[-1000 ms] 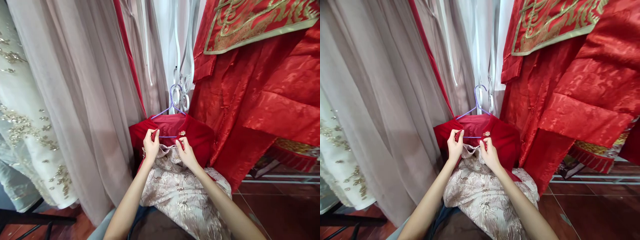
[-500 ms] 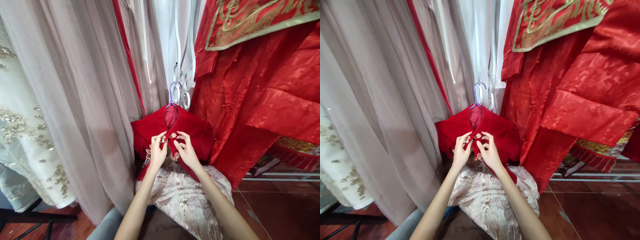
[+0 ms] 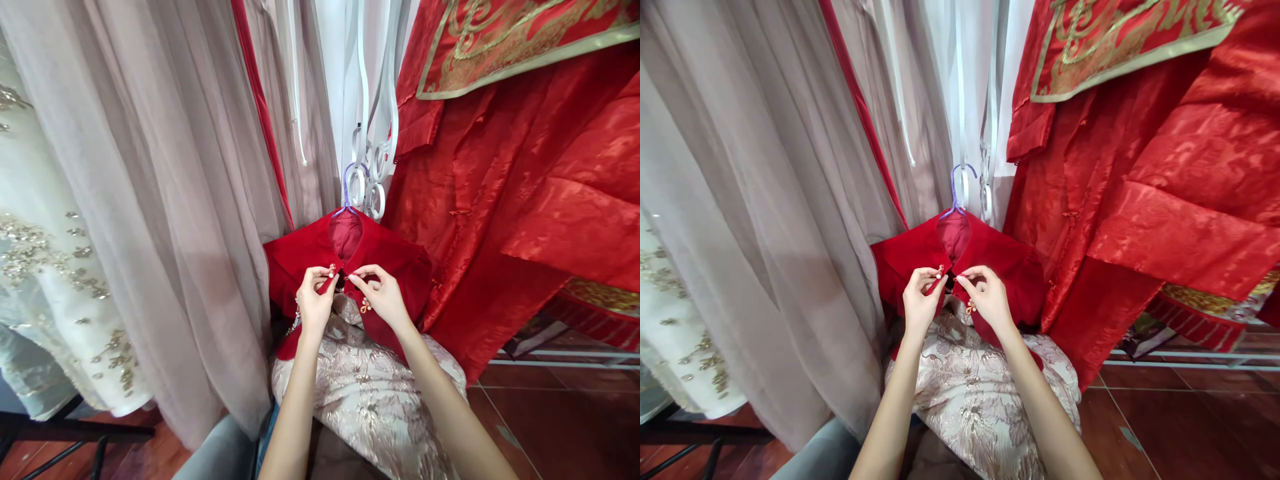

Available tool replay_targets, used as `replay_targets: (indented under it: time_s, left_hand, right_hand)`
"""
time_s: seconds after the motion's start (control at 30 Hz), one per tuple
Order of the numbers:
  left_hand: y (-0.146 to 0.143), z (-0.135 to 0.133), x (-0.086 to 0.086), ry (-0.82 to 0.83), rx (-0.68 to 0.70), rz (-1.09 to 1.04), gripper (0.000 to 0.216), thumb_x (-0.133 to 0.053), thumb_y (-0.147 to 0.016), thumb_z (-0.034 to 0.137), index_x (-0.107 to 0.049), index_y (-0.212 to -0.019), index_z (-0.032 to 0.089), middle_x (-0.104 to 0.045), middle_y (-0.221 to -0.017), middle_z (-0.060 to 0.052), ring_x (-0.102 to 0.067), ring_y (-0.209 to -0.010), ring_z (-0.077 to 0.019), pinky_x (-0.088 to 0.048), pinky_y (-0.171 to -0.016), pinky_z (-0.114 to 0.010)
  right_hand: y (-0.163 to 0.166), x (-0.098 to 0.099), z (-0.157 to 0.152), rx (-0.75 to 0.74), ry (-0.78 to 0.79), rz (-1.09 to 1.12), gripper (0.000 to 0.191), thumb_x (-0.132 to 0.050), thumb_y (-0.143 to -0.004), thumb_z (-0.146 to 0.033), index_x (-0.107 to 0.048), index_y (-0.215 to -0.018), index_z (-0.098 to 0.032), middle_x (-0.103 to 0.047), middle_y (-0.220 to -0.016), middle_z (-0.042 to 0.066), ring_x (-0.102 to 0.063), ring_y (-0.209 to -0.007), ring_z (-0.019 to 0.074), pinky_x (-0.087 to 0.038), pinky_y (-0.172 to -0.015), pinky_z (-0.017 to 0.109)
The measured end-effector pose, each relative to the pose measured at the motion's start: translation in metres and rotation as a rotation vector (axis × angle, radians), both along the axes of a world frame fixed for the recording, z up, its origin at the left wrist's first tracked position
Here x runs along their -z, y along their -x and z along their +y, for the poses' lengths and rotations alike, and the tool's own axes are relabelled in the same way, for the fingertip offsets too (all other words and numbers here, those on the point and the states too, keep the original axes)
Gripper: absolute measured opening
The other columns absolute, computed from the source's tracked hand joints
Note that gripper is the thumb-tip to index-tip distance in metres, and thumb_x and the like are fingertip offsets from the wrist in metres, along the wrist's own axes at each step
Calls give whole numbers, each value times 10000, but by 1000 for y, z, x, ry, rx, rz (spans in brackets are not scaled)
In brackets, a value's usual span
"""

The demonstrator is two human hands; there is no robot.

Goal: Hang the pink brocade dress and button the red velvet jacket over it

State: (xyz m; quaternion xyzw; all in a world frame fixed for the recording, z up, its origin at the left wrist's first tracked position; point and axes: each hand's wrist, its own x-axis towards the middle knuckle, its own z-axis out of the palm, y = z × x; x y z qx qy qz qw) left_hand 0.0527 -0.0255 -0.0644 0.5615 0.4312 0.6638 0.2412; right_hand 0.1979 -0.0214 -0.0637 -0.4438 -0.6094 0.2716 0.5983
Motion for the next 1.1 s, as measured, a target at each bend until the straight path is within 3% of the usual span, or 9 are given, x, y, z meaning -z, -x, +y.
replay_targets:
  time_s: [0.1,0.2,0.3,0.4,0.5,0.7,0.87,1.0,1.1]
  left_hand:
    - [-1,1,-1,21,-16,-28,175,-697,-721,256,-571,-813,177,-662,-796,-23,-649,-762,-133,-511,-732,-242]
    - [-3,8,-8,60,-1,-55,154,-709,-686,208,-583,-765,169,-671,-774,-26,-654,-755,-137,-512,-747,-250]
    - [-2,17,-19,139,84,-29,125,-710,-637,132,-616,-714,156,-684,-744,-36,-657,-731,-145,-515,-749,-266]
    - [3,20,-26,194,189,-37,108,-702,-611,96,-639,-683,144,-694,-728,-45,-661,-722,-150,-516,-758,-277]
    - [8,16,-22,194,248,-121,123,-693,-611,97,-631,-707,144,-697,-755,-43,-664,-750,-147,-517,-780,-279]
    - [7,6,-9,90,228,12,117,-639,-681,132,-604,-790,157,-679,-821,-41,-650,-789,-148,-504,-774,-271]
    - [4,-3,-14,3,154,220,129,-559,-758,133,-587,-874,181,-664,-895,-45,-635,-848,-161,-485,-821,-292]
    - [4,-8,-18,35,167,212,128,-478,-849,202,-606,-858,192,-680,-911,-42,-636,-870,-160,-477,-832,-283]
    - [3,-8,-17,53,183,188,120,-545,-834,278,-612,-848,179,-688,-894,-47,-650,-836,-162,-497,-762,-261]
  right_hand:
    - [-5,-6,-6,38,-72,-56,263,-676,-753,-443,-658,-810,-187,-680,-887,66,-597,-555,114,-503,-563,254]
    - [-3,-12,-9,-44,-57,38,264,-683,-747,-443,-650,-820,-191,-699,-836,61,-660,-706,170,-539,-602,262]
    - [4,-20,-6,-78,-45,134,274,-700,-727,-440,-647,-834,-194,-701,-836,51,-670,-735,182,-556,-546,255]
    - [10,-24,-3,-89,-62,127,242,-691,-744,-408,-661,-850,-193,-703,-853,49,-677,-799,188,-587,-654,290]
    - [13,-24,-2,-89,-70,64,222,-664,-772,-384,-672,-877,-189,-706,-876,58,-675,-825,187,-584,-733,313]
    - [11,-22,-6,-93,-127,-26,211,-634,-800,-368,-680,-915,-198,-702,-916,58,-670,-850,183,-583,-744,302]
    - [9,-27,-12,-34,-211,-100,202,-590,-838,-373,-694,-921,-221,-697,-930,52,-669,-870,193,-591,-759,329]
    - [10,-26,-15,-12,-224,-88,202,-596,-835,-373,-707,-917,-226,-700,-934,54,-673,-866,202,-594,-786,360]
    - [10,-22,-13,-48,-190,-14,202,-632,-807,-367,-706,-919,-216,-707,-925,55,-679,-872,205,-594,-774,349]
